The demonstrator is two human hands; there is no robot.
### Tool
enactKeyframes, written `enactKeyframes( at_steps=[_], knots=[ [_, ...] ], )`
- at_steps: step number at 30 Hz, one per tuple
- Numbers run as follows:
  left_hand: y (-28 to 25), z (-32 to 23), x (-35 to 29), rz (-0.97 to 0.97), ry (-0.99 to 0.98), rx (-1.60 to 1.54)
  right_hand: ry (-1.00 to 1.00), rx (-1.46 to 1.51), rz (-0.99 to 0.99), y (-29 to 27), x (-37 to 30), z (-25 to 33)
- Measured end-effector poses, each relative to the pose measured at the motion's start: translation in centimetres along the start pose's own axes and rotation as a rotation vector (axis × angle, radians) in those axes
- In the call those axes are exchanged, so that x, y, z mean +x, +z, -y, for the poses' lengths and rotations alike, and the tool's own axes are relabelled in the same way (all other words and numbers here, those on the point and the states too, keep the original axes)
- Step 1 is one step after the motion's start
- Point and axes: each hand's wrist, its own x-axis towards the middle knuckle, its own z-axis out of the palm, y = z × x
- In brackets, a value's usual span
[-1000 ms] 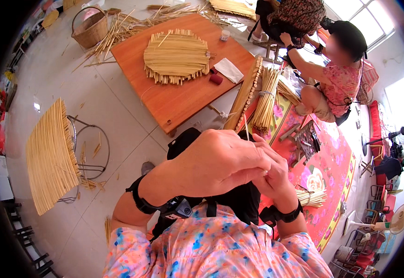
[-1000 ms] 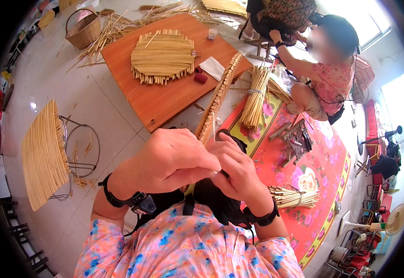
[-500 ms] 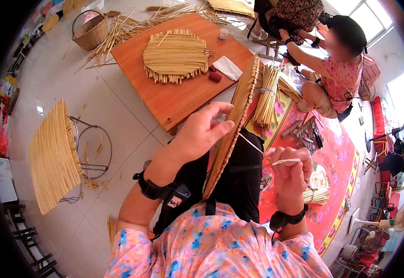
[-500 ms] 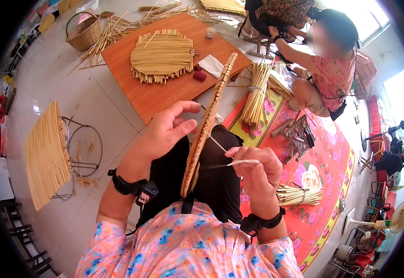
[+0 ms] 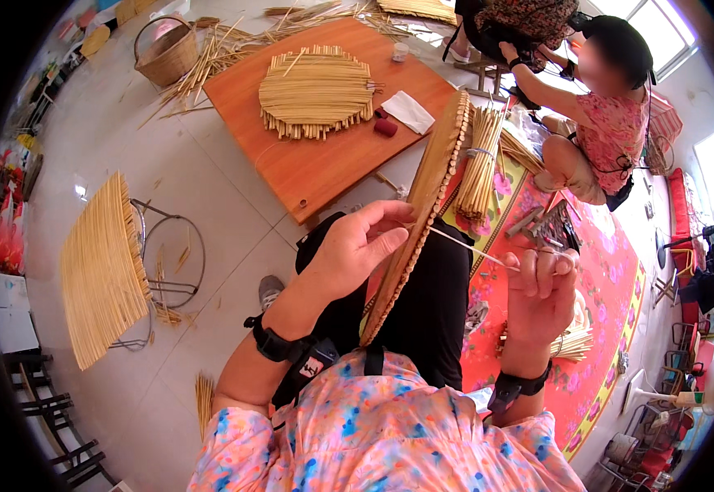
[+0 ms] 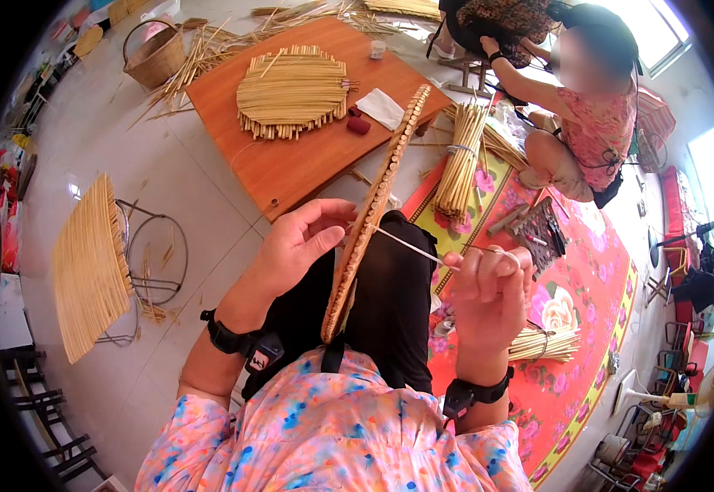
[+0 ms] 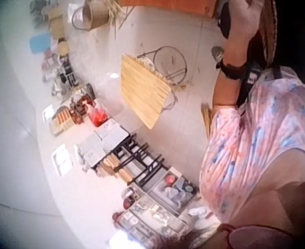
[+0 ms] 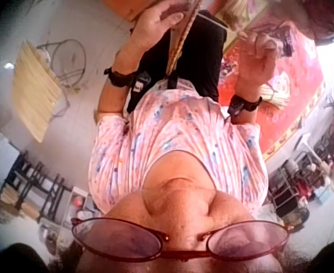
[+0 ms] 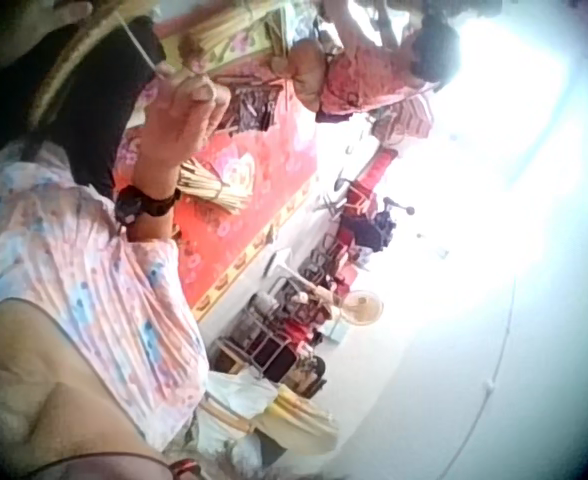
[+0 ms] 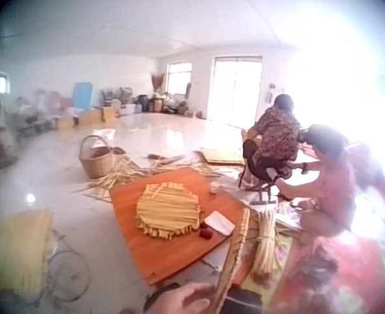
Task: The person sews together thin bamboo slats to form circular items, using a long needle and white thread, then trims the excess thread with scissors.
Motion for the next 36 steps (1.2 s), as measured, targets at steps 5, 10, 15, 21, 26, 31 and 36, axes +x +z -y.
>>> enactKeyframes(
  at_steps=[5, 10, 15, 21, 26, 31, 36],
  knots=[
    [0.6, 0.4, 0.3, -0.055, -0.111, -0.003, 0.034, 0.005, -0.086, -0.6, -0.2, 0.1],
    [1.6, 0.7, 1.0, -0.104, -0.073, 0.089, 0.029, 0.019, -0.128, -0.6, -0.2, 0.2],
    [1.7, 0.3, 1.4, -0.132, -0.037, 0.154, 0.035, 0.077, -0.067, -0.6, 0.3, 0.3],
    [2.0, 0.4, 2.0, -0.164, 0.082, 0.275, 0.057, 0.049, -0.123, -0.5, 0.9, 0.1],
    [2.3, 0.9, 2.1, -0.16, -0.082, -0.169, 0.058, -0.009, -0.155, -0.1, 1.9, -1.1],
    [2.7, 1.5, 1.8, -0.221, -0.208, -0.524, 0.025, -0.028, -0.286, 0.0, 2.6, -2.1],
    [2.9, 1.9, 1.5, -0.329, -0.134, -0.646, 0.012, 0.102, -0.32, -1.1, 3.0, -2.3]
  ],
)
